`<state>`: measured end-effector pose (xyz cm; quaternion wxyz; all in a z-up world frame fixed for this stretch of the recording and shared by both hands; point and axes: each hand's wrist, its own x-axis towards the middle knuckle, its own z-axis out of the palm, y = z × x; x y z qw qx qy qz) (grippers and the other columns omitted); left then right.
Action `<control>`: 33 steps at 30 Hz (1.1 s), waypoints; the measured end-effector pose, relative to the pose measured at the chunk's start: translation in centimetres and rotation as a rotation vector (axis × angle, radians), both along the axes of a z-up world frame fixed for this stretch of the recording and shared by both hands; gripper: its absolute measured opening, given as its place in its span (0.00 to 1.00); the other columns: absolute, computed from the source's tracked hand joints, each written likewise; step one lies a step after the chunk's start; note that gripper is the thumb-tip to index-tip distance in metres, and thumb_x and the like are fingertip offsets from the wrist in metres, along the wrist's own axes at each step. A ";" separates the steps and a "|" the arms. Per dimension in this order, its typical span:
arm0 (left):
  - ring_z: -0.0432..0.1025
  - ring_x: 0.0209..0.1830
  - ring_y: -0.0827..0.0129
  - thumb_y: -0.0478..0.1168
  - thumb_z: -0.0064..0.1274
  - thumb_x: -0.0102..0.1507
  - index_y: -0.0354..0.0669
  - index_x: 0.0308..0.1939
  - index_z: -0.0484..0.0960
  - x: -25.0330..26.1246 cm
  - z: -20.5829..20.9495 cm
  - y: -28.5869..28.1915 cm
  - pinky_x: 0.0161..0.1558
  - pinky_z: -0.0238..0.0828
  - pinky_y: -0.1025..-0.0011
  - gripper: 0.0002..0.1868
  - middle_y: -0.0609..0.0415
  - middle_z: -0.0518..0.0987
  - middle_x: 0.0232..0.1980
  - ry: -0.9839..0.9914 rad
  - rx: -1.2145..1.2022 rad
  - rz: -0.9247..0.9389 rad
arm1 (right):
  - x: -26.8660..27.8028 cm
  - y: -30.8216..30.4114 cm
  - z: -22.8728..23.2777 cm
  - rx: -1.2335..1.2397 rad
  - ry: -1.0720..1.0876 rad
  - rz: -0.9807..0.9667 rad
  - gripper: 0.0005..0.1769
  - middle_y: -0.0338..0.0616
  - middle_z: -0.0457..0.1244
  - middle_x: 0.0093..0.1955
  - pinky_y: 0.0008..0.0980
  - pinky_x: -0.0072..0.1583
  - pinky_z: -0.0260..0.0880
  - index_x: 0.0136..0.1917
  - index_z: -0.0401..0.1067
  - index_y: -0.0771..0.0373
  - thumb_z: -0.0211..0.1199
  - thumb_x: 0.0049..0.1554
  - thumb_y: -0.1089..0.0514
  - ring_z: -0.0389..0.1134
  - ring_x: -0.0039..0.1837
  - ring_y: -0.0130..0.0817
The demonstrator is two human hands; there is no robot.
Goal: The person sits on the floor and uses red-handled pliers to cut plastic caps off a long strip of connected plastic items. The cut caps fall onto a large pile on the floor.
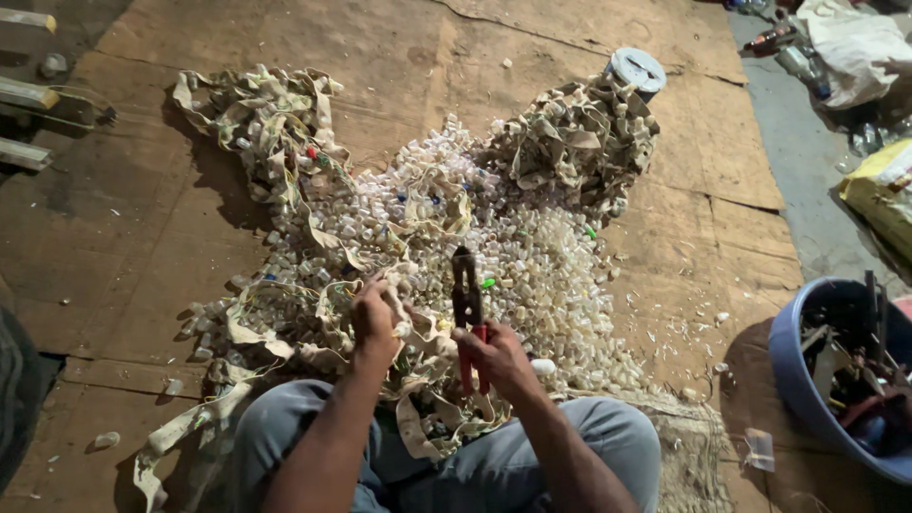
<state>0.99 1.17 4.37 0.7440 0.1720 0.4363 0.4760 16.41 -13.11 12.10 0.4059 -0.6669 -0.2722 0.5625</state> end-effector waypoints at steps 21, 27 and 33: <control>0.73 0.28 0.75 0.36 0.61 0.61 0.40 0.41 0.80 0.5 -0.1 -2.0 0.28 0.71 0.77 0.08 0.57 0.81 0.34 0.465 0.516 -0.011 | 6.0 4.4 -6.0 -0.311 -0.636 0.109 0.21 0.42 0.66 0.36 0.33 0.40 0.67 0.55 0.78 0.66 0.64 0.60 0.46 0.65 0.31 0.32; 0.72 0.27 0.74 0.38 0.61 0.61 0.39 0.42 0.81 0.9 -1.2 -3.4 0.28 0.69 0.75 0.09 0.55 0.81 0.33 0.580 0.753 -0.098 | 3.3 4.3 -6.1 0.352 -0.353 -0.012 0.18 0.47 0.70 0.52 0.32 0.51 0.77 0.61 0.75 0.64 0.63 0.60 0.53 0.73 0.50 0.32; 0.77 0.36 0.70 0.48 0.53 0.68 0.37 0.42 0.84 -0.5 -0.2 -2.8 0.37 0.77 0.75 0.16 0.51 0.83 0.37 0.332 0.464 -0.397 | 2.8 3.8 -4.8 0.429 -0.349 0.028 0.13 0.50 0.72 0.49 0.31 0.51 0.75 0.57 0.79 0.66 0.65 0.60 0.60 0.72 0.48 0.32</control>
